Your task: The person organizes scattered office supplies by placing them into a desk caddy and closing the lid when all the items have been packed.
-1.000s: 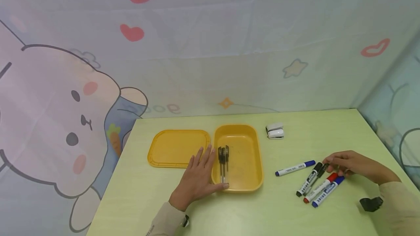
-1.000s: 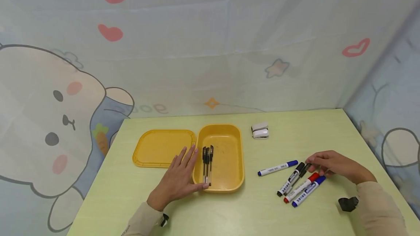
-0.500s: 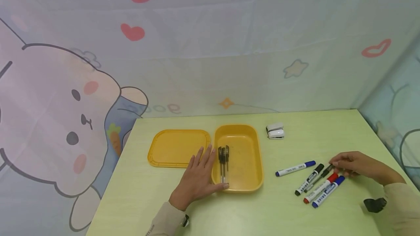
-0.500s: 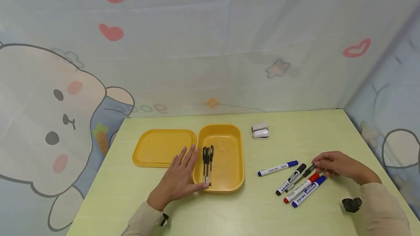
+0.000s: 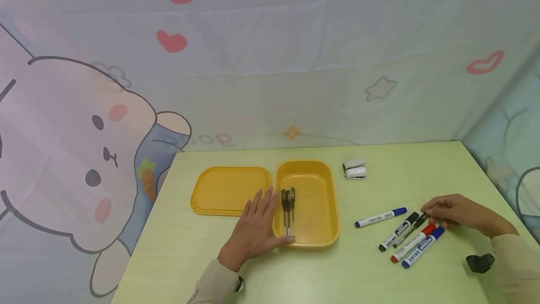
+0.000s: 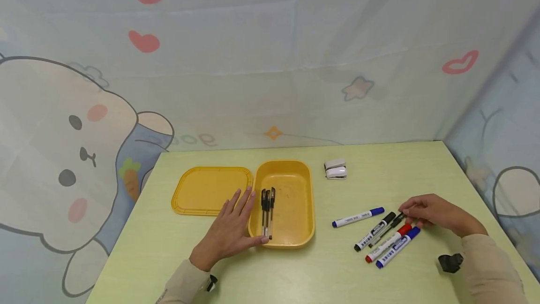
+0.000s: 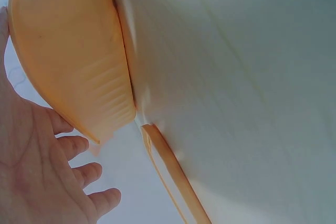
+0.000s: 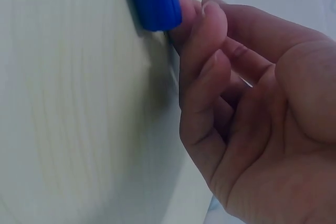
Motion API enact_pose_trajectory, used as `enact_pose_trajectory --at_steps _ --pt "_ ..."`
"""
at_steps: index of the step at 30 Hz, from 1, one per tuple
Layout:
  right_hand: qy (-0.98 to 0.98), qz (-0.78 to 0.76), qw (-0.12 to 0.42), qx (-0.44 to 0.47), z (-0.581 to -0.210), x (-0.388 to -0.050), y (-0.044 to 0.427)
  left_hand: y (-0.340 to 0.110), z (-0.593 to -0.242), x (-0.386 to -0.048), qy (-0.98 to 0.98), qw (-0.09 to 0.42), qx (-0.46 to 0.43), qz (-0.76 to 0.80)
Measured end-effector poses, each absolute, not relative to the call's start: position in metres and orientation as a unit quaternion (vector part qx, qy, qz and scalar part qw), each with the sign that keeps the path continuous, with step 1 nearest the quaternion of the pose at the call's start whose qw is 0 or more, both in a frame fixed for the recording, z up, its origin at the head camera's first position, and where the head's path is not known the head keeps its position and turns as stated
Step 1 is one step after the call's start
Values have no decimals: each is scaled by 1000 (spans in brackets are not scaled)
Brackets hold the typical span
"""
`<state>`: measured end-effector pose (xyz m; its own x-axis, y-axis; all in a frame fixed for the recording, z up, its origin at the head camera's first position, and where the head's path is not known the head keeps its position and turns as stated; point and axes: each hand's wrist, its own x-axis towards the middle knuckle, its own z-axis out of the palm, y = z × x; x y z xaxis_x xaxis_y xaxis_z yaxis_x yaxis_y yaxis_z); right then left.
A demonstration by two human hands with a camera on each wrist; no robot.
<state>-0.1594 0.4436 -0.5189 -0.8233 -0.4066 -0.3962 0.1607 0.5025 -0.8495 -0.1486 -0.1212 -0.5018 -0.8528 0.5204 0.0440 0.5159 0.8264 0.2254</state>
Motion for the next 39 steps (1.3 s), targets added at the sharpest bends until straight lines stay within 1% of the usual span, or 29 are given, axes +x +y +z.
enact_pose_trajectory --at_steps 10,16,24,29,39 --pt "822 -496 272 -73 -525 -160 449 -121 -501 -148 956 9 272 113" --pt "819 -498 262 -108 -526 -159 453 -121 -504 -149 956 7 272 106" --pt "804 -500 285 -151 -526 -159 458 -121 -503 -149 956 3 273 106" --pt "805 -491 284 -175 -528 -160 463 -121 -504 -149 956 5 273 107" --pt "833 -469 236 -175 -524 -157 465 -122 -504 -150 957 6 272 104"
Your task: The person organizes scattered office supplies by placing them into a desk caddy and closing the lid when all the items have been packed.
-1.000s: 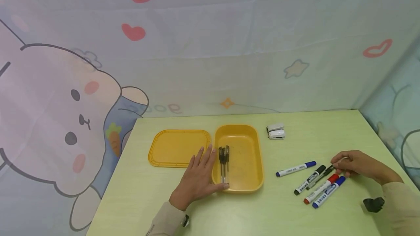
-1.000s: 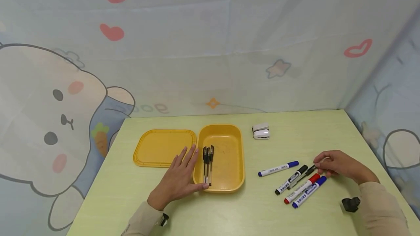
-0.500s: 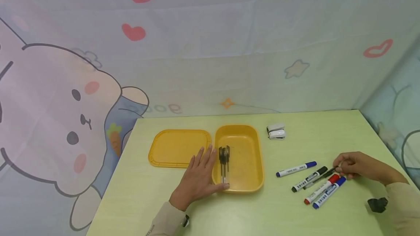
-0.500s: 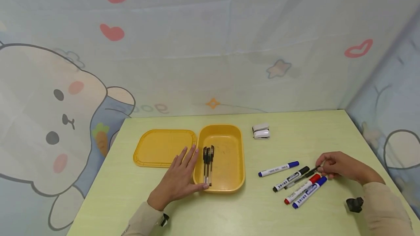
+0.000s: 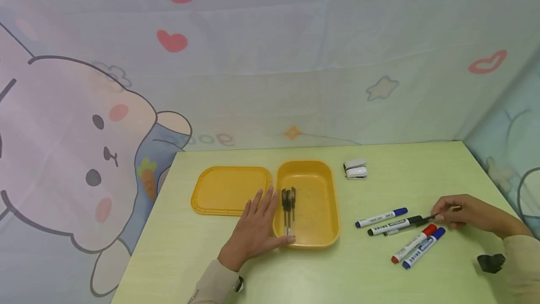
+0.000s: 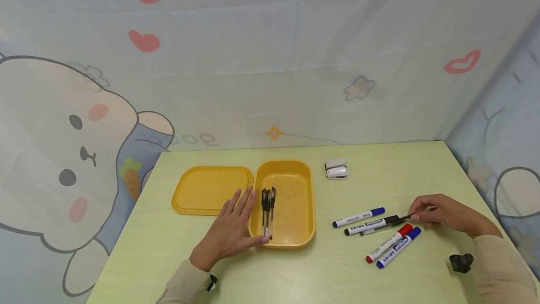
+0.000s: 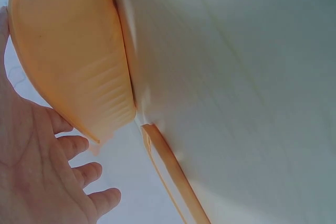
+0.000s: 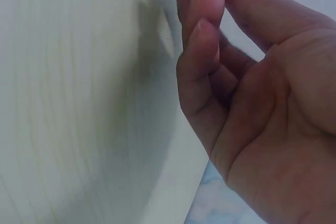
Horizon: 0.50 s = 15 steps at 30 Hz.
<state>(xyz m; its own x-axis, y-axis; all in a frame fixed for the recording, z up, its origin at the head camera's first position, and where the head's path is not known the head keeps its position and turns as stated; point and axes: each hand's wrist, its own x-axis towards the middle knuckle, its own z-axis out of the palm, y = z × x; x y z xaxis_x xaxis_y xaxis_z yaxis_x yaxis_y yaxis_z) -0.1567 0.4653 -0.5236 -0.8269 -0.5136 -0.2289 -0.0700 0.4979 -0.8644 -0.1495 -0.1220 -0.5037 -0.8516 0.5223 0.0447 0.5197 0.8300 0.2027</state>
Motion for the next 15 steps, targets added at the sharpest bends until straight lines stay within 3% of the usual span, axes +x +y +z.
enact_pose_trajectory --at_steps 15 --pt "820 -503 252 -109 -510 -154 466 -122 -505 -151 956 1 275 106"
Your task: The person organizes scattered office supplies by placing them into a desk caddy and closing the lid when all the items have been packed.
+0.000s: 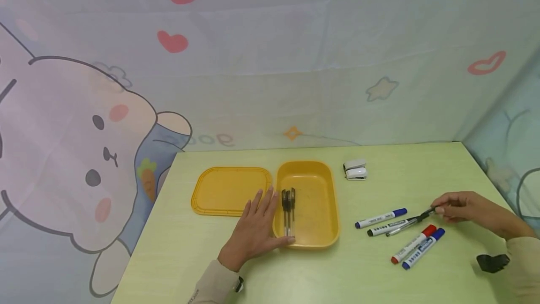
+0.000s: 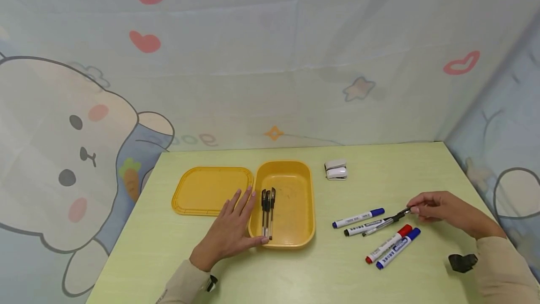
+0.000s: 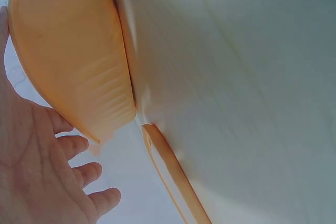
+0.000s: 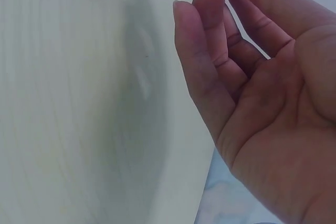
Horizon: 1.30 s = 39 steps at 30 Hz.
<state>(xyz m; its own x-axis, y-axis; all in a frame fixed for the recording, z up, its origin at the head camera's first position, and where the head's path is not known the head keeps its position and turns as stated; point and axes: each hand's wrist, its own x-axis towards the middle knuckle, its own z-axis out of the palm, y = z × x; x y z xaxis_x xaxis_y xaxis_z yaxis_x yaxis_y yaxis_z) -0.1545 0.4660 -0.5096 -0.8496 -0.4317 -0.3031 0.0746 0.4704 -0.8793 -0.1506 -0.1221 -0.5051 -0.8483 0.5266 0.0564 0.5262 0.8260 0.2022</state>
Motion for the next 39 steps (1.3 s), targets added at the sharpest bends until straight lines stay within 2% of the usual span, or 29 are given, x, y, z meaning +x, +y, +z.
enact_pose_trajectory --at_steps 18,39 --pt "813 -519 240 -112 -499 -166 456 -122 -504 -151 955 6 277 109" --pt "822 -499 234 -144 -474 -190 416 -122 -502 -150 955 2 276 109"
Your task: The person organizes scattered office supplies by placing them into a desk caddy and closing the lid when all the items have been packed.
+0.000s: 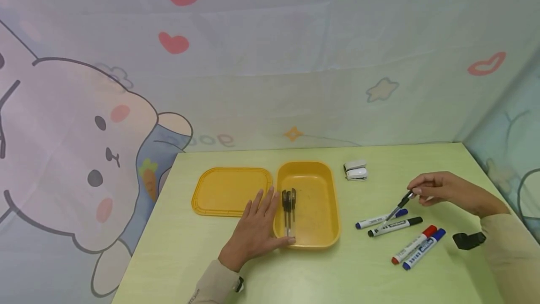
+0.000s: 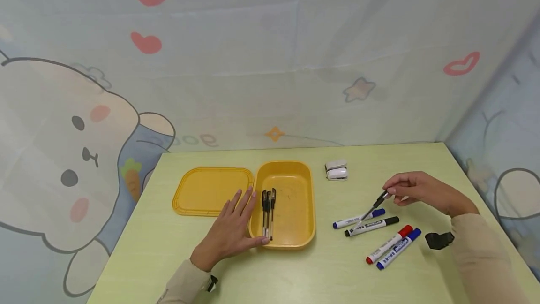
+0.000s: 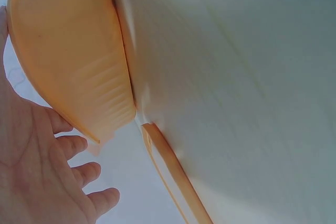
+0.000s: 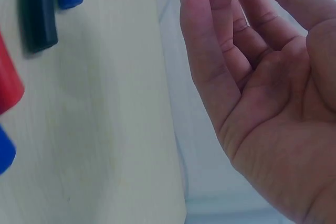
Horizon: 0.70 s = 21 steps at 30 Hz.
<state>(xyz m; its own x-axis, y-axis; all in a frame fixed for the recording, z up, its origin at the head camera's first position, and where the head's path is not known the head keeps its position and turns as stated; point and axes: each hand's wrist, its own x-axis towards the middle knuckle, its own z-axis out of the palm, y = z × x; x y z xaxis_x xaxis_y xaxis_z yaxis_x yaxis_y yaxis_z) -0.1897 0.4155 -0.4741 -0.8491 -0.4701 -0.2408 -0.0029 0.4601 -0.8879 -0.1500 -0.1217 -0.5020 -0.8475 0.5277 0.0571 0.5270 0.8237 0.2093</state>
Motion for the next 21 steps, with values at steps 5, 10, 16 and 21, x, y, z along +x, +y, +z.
enact_pose_trajectory --at_steps 5,10,16,21 --pt "824 -495 231 -152 -467 -195 401 -122 -502 -150 955 4 275 109" --pt "817 -503 236 -153 -460 -200 389 -122 -502 -150 955 2 276 107" --pt "818 -499 233 -166 -458 -207 379 -122 -503 -150 955 0 277 107" --pt "807 -506 238 -187 -455 -211 372 -122 -502 -150 955 2 276 106"
